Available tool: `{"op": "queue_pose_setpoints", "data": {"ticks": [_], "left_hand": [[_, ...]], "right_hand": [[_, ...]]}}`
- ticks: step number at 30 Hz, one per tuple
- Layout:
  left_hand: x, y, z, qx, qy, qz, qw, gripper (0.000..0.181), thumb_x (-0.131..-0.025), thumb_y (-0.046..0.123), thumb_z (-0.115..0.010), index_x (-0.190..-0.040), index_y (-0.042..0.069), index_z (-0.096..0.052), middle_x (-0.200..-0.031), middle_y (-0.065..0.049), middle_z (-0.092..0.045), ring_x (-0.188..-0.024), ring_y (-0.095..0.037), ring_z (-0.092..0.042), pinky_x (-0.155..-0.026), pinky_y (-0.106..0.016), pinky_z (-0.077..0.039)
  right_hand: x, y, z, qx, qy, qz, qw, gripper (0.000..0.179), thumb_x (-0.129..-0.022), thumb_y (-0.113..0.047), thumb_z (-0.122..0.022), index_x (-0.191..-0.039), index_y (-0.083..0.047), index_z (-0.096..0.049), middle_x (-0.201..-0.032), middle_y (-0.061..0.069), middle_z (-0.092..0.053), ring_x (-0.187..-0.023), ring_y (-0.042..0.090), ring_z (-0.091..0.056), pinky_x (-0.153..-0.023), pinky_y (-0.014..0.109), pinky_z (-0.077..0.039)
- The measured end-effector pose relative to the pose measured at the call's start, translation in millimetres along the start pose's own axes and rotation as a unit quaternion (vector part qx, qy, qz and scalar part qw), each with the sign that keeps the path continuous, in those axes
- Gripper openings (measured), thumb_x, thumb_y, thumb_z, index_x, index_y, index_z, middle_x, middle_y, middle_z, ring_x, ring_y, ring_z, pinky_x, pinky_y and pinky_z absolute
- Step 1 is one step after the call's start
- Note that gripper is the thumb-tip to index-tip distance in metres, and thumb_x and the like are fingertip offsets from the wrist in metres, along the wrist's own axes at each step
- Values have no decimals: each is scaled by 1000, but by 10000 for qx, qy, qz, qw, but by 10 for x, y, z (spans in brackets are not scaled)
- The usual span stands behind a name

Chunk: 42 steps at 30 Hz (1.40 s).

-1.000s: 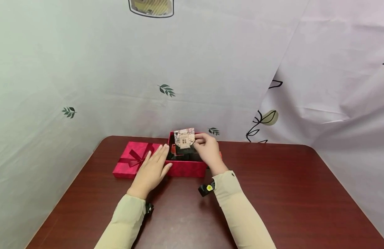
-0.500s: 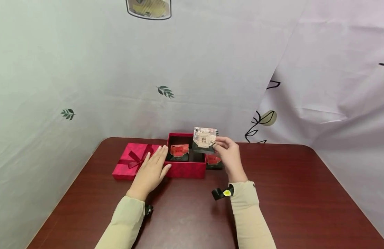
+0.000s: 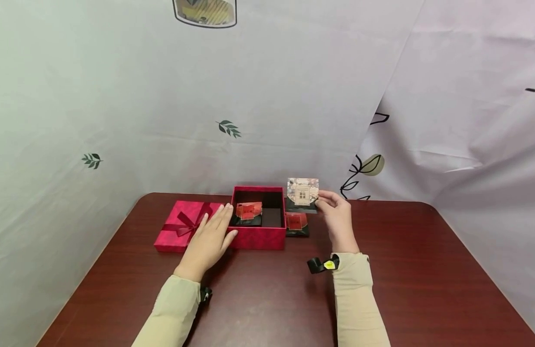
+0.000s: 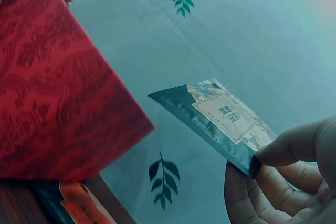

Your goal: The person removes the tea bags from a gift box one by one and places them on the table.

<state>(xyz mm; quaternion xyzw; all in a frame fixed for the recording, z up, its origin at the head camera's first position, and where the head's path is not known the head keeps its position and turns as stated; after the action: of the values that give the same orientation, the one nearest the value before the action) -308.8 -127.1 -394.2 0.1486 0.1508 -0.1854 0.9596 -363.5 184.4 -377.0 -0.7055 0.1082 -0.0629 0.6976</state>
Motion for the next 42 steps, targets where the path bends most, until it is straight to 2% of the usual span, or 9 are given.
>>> {"op": "queue_pose_setpoints", "data": {"ticks": [4,11,18,26,34,42], "left_hand": [[-15,-2,3,-9,-10,-7,10000,72,-100,33,-64,-157,3,-34,-162,-15,-35,-151,-32,-29,-121,-58,-22],[-9,1,-11,2,-93,23,10000,72,-100,34,-63,-158,2,-33,-162,-15,-34,-150,-34,-29,-121,-58,-21],[-4,5,30,-1,29,-9,10000,72,-99,33,-64,-157,3,-33,-162,-16,-35,-149,-35,-31,-121,-58,-22],[14,-10,1,33,-72,35,10000,73,-100,34,-63,-158,3,-32,-162,-15,-34,-150,-34,-30,-121,-58,-21],[9,-13,-14,78,-139,85,9998,73,-100,35,-62,-159,3,-31,-163,-15,-32,-151,-34,-28,-121,-58,-20],[11,-9,-7,78,-118,85,9999,73,-100,35,-63,-159,4,-31,-163,-15,-32,-151,-34,-29,-121,-58,-21]], "right_hand": [[-45,67,112,-20,111,-84,9999,30,-96,1,-60,-126,6,-64,-93,-3,-69,-73,3,-65,-66,19,-56],[-128,292,397,-225,365,-466,9980,34,-98,0,-58,-131,7,-61,-91,-8,-67,-77,2,-66,-68,21,-58],[-177,384,611,-266,560,-627,9961,36,-99,-3,-57,-134,7,-59,-104,-1,-64,-77,1,-67,-69,20,-57],[-189,539,714,85,271,-898,9956,39,-101,-5,-58,-138,8,-56,-106,2,-64,-78,1,-65,-71,21,-59],[-213,733,682,622,-110,-1011,9929,40,-102,-3,-54,-140,10,-53,-134,27,-56,-80,1,-65,-69,20,-58],[-197,806,633,951,-315,-1069,9892,39,-102,-3,-54,-138,11,-54,-137,31,-54,-81,2,-64,-70,21,-59]]}}
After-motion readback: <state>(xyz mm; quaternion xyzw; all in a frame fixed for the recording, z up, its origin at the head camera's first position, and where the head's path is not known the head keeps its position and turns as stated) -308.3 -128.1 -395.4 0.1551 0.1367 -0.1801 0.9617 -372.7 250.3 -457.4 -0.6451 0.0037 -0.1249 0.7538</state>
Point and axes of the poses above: each hand's wrist, its own x-axis away from the middle knuckle, its own z-axis out of the back of the hand, y = z × x, the point moved 10 cm from there along -x, towards the middle knuckle
